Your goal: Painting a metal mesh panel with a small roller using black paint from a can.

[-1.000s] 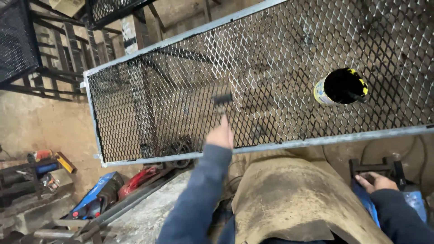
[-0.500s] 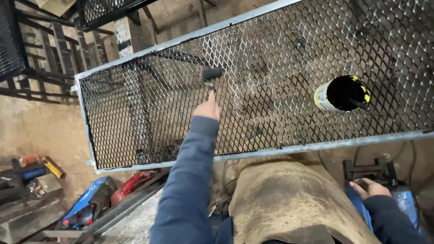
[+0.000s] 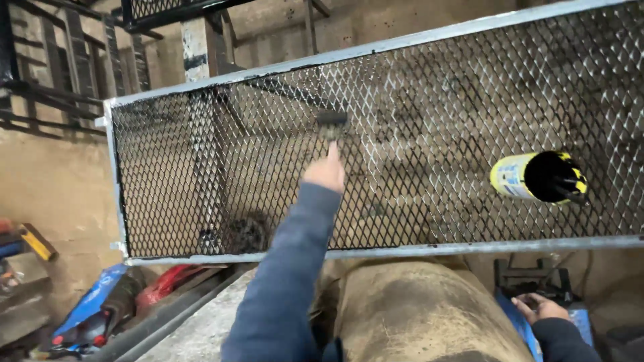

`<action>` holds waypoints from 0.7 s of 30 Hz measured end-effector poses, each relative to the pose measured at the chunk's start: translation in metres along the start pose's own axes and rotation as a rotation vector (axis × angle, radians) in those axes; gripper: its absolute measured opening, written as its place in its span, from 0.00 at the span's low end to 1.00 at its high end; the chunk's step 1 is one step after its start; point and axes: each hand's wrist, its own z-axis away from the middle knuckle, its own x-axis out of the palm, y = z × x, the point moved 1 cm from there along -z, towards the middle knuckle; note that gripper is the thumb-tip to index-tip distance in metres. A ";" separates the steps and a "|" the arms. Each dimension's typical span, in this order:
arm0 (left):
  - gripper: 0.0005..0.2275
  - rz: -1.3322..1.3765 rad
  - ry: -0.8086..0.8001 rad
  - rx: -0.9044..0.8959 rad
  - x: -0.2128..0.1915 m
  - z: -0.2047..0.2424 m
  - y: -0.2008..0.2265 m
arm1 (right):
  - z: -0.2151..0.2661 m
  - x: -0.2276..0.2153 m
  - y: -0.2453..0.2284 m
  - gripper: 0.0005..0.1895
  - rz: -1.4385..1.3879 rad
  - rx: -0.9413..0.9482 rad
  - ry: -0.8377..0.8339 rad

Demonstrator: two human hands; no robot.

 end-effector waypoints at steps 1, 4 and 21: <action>0.26 0.015 0.005 -0.007 0.008 -0.024 -0.005 | -0.003 0.001 0.002 0.28 0.015 0.000 0.007; 0.23 -0.014 0.088 -0.017 0.018 -0.063 -0.015 | -0.006 0.006 0.013 0.30 -0.041 -0.035 0.035; 0.23 0.004 0.323 0.023 0.052 -0.127 -0.005 | 0.006 0.018 0.027 0.24 -0.036 0.061 -0.151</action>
